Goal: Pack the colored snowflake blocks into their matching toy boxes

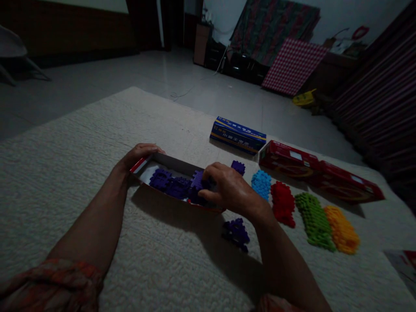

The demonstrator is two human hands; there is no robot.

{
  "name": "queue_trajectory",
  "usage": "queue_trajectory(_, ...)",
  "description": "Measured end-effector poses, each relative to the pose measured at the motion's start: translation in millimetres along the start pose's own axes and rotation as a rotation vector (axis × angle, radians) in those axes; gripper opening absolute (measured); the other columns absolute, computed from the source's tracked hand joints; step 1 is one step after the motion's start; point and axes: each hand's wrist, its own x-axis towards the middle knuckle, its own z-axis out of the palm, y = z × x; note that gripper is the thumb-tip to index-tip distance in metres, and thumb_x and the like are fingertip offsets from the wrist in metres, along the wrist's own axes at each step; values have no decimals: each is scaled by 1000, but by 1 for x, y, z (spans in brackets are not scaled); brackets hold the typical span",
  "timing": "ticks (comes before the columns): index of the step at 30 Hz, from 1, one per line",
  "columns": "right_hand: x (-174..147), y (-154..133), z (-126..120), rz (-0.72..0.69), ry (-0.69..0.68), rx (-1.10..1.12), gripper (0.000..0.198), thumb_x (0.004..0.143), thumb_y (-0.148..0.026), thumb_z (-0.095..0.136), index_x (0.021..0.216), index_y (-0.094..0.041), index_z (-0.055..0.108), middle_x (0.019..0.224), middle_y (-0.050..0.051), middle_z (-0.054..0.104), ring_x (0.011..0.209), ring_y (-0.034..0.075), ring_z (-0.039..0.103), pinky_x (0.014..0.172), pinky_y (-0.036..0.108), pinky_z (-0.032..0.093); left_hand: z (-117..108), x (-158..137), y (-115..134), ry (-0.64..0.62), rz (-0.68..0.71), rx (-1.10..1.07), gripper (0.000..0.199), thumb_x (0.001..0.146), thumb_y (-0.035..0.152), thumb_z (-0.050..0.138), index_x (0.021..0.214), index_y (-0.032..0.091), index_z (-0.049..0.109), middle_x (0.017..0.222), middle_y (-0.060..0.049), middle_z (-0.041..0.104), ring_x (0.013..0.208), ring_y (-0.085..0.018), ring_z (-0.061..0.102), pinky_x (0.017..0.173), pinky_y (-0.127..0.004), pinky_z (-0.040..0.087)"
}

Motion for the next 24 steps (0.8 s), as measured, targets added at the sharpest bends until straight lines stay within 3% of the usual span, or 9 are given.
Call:
queue_trajectory(5,19,-20,12,8,-80,-39,21,85,-27,78,100,-19,66,111,12,70,96,23,66,84,35,51,2,-4,1,-7,-55,-45,20,76,38,74,79,18,77,69,-4,70,61,-19,61,61,-32,47)
queue_trajectory(18,79,-53,32,-79,-161,-144,23,88,-35,75,100,-15,70,107,12,69,82,19,61,70,31,47,0,1,-3,-39,-7,-56,21,75,38,75,77,17,76,69,-3,68,61,-17,59,61,-32,47)
queue_trajectory(24,79,-50,29,-87,-131,-162,22,88,-35,76,100,-17,70,105,11,69,83,19,62,70,31,46,-3,4,-3,-35,40,29,22,74,38,72,74,17,75,70,-4,69,65,-17,60,64,-32,47)
